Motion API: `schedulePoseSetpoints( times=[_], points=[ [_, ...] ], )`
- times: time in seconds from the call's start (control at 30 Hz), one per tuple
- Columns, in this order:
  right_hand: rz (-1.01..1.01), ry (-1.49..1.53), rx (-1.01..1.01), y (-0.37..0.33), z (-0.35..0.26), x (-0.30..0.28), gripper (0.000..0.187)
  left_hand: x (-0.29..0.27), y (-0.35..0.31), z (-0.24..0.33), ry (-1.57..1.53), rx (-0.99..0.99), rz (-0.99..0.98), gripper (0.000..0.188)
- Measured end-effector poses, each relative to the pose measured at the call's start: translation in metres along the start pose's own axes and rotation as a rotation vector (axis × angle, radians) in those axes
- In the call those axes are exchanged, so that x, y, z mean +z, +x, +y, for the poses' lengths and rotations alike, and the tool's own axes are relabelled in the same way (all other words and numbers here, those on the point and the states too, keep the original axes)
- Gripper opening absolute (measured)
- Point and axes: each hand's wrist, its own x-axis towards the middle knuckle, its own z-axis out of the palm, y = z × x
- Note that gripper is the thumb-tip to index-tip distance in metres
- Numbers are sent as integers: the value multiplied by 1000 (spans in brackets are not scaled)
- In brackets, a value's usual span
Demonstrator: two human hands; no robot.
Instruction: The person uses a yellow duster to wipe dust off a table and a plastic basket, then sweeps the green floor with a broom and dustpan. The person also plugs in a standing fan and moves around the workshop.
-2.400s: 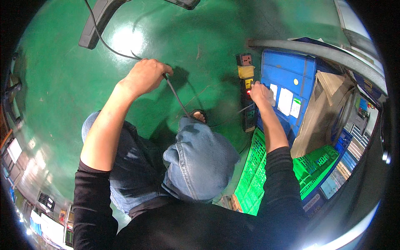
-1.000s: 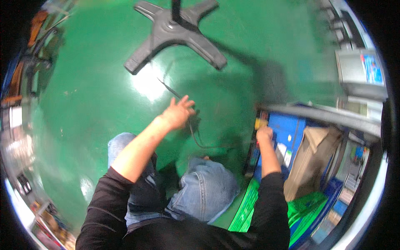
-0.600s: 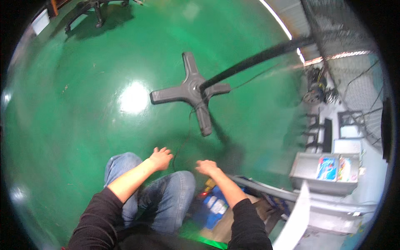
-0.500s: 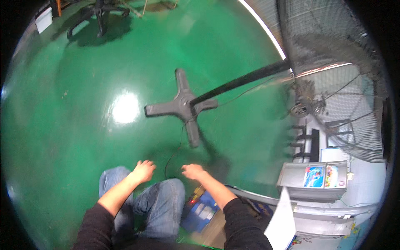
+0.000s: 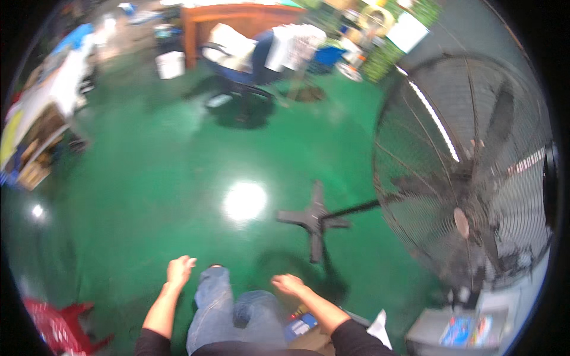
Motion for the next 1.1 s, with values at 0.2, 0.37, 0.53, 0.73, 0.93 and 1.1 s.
schedulePoseSetpoints(
  times=[0.2, 0.37, 0.53, 0.73, 0.93, 1.1],
  points=[
    [-140, 518, 204, -49, -48, -5, 59, -62, -85, 74, 131, 238, -55, 28],
    [-303, 1902, 113, -11, -185, -2, 68, -102, -99, 106, -222, 727, 226, 42],
    [-280, 1979, -332, 52, -381, -52, 48, -176, -49, 69, 79, 1102, 144, 46],
    [-748, 1818, -487, 87, -573, -180, 80, -332, 68, -69, 86, 739, 290, 54],
    [3, 608, -1192, 167, -700, -294, 60, -468, 208, -98, -1805, -170, 235, 65],
    [618, 111, -1037, 332, -726, -390, 33, -507, 338, 14, -1924, -115, -316, 51]
  ],
)
